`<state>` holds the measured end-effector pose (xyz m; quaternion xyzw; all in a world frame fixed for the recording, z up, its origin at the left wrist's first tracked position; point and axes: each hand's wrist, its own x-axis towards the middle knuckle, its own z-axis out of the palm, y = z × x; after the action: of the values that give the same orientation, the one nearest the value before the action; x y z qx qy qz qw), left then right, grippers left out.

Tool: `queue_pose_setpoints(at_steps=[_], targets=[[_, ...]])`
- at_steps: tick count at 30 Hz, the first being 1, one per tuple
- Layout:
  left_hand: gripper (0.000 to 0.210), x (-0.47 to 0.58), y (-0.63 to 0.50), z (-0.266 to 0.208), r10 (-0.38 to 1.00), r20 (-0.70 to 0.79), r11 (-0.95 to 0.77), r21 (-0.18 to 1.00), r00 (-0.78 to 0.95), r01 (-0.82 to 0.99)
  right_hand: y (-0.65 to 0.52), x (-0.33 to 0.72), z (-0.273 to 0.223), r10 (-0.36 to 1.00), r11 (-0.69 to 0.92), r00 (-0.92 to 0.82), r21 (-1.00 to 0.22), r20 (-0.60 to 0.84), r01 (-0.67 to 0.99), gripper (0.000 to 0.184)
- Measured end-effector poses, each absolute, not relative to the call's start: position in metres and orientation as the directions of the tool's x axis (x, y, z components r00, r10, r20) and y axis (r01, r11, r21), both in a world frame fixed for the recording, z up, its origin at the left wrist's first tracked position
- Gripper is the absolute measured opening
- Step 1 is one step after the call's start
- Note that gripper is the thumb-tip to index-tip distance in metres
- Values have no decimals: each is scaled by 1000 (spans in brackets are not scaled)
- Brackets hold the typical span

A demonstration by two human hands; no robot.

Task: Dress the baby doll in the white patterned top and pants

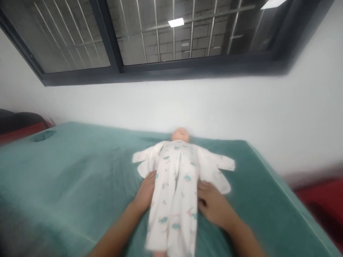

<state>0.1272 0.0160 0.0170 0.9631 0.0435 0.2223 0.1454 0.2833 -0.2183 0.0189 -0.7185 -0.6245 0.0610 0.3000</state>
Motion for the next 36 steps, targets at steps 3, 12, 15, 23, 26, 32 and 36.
queue_pose_setpoints(at_steps=[3, 12, 15, 23, 26, 32, 36], targets=[[23, 127, 16, 14, 172, 412, -976, 196, 895, 98, -217, 284, 17, 928, -17, 207, -520, 310, 854, 21], [15, 112, 13, 11, 211, 508, -977, 73, 835, 202, -219, 279, 14, 904, -74, 281, -528, 323, 846, 29], [16, 104, 10, 10, 235, 517, -972, 111, 823, 208, -226, 277, 5, 850, -254, 450, -535, 274, 806, 40], [27, 103, 19, 5, 465, 619, -870, 451, 633, 199, -249, 300, -25, 278, -770, 888, -467, 366, 434, 49], [24, 109, 23, 3, 591, 577, -796, 529, 564, 294, -250, 310, -32, 180, -888, 923, -348, 340, 301, 63], [31, 115, 23, 4, 691, 460, -719, 513, 557, 469, -252, 323, -30, 193, -874, 944, -390, 267, 289, 52], [34, 114, 21, 3, 724, 448, -687, 536, 524, 491, -249, 333, -19, 208, -776, 965, -574, 159, 262, 41]])
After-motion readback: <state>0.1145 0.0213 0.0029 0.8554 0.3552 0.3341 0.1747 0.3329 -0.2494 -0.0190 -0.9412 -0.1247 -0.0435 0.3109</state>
